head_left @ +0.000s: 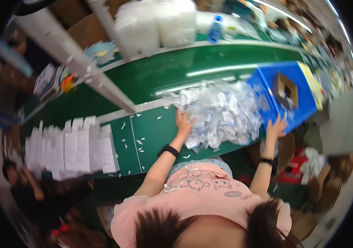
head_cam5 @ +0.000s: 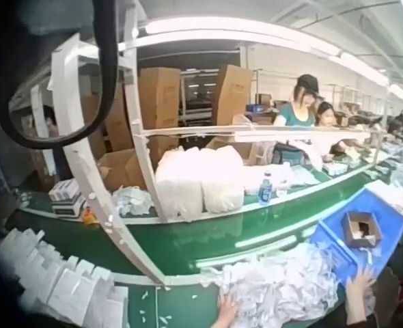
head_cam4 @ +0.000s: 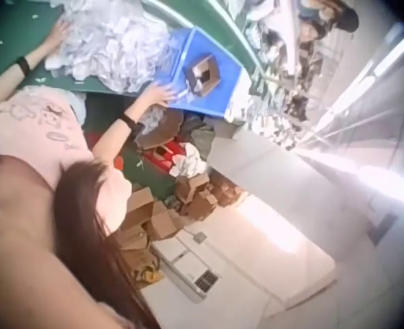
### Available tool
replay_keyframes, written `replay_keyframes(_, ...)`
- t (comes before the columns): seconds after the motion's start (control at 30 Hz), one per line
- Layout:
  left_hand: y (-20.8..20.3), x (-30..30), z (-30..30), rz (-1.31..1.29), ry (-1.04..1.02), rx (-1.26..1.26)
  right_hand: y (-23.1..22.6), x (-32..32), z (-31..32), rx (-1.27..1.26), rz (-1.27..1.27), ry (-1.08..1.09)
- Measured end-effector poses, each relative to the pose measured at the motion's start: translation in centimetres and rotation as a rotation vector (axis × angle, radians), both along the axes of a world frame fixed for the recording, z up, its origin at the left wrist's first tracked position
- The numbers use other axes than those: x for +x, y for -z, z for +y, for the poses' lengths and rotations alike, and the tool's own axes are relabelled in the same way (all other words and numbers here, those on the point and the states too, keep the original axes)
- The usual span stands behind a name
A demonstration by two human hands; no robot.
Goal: The person packages shower heads by placing a small component and a bubble-wrapped shower head into a box, then adds a blue cord before closing it. After repeating this process, they gather the remaining blue cords from the table and drop them into a large cardboard bin.
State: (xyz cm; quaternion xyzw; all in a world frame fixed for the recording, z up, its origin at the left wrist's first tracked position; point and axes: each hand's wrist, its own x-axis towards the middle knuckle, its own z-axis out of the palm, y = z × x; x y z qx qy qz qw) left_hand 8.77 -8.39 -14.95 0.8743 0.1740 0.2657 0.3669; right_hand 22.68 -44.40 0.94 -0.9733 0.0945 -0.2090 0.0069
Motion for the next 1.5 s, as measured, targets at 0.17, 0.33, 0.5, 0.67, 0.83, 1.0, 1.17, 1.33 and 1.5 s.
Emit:
replay_keyframes(0.17, -5.4, -1.0, -2.0, 0.085, -0.109, -0.172, -0.9, 1.0, 5.7, 0.069, -0.226, -0.328)
replay_keyframes(0.33, -13.1, -8.4, 2.2, -0.089, -0.344, 0.070, -7.0, 0.7, 14.6, 0.400, -0.228, -0.853)
replay_keyframes(0.5, -22.3, -20.7, 12.4, 0.086, -0.703, 0.619, -10.3, -4.9, 24.6, 0.691, -0.117, -1.267)
replay_keyframes(0.67, -24.6, -27.0, 18.1, 0.729, -0.785, 0.656, -8.4, -13.8, 30.3, 0.858, 0.062, -1.511)
replay_keyframes(0.83, -24.4, -26.5, 15.9, 0.811, -0.770, 0.478, -7.0, -19.4, 30.5, 0.898, 0.162, -1.612)
replay_keyframes(1.0, -24.2, -25.4, 6.3, 0.312, -0.247, 0.127, -3.2, -22.5, 27.8, 1.269, 0.963, -1.404)
replay_keyframes(1.17, -23.4, -21.8, -0.1, 0.309, -0.051, 0.213, 0.4, -23.9, 27.3, 1.786, 1.232, -1.155)
replay_keyframes(1.33, -21.9, -19.3, 3.7, -0.031, 0.105, -0.208, -1.7, -20.9, 27.7, 1.667, 0.979, -1.151)
replay_keyframes(1.5, -19.0, -16.4, 6.7, -0.270, 0.060, -0.270, -2.3, -18.9, 28.6, 0.950, 0.582, -1.609)
